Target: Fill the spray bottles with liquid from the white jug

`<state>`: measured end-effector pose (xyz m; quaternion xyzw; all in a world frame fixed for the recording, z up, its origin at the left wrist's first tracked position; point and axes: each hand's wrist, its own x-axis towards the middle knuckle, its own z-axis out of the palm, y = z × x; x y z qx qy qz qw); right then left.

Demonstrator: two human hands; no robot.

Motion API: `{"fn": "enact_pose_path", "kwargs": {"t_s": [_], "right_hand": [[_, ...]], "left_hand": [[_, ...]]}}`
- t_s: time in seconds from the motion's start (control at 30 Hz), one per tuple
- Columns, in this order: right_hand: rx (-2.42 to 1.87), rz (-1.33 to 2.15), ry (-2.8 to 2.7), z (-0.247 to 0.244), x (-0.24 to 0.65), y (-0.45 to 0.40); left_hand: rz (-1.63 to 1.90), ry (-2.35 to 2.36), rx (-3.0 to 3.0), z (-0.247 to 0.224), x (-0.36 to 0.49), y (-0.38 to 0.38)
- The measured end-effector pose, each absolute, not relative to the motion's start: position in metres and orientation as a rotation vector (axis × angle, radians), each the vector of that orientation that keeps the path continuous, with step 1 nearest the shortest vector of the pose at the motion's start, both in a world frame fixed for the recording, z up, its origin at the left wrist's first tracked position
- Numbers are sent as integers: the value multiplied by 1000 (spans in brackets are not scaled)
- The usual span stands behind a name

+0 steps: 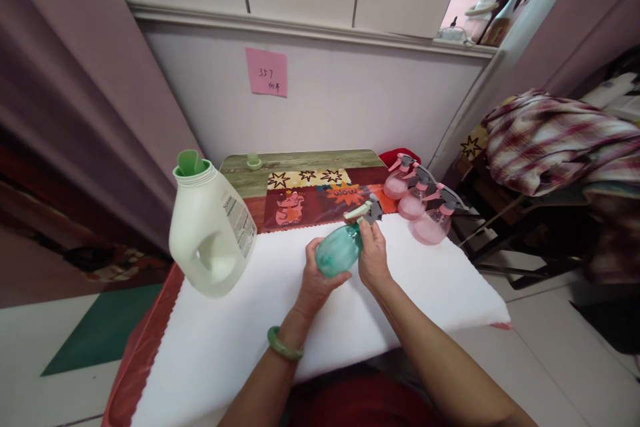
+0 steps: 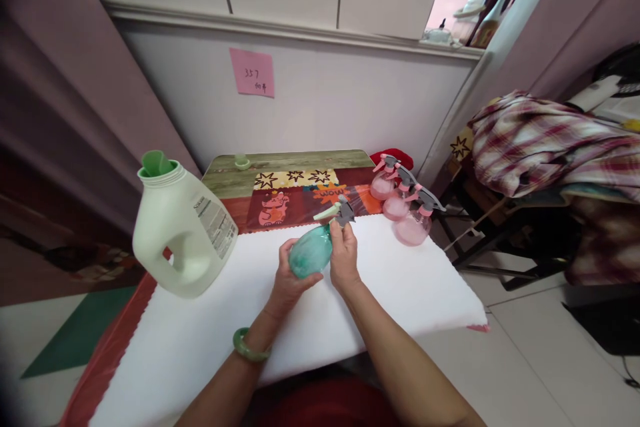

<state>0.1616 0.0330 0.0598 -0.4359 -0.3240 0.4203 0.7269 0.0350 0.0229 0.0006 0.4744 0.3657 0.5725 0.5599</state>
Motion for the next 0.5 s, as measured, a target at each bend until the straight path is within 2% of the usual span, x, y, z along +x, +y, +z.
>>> {"fn": "enact_pose_path", "kwargs": {"t_s": [0.27, 0.5], "right_hand": [[-1037, 857, -641, 56, 154, 31], [-1160, 766, -758, 59, 160, 29]], "left_hand": [[1534, 898, 1179, 9, 34, 19], [1427, 941, 1217, 6, 34, 19]]}}
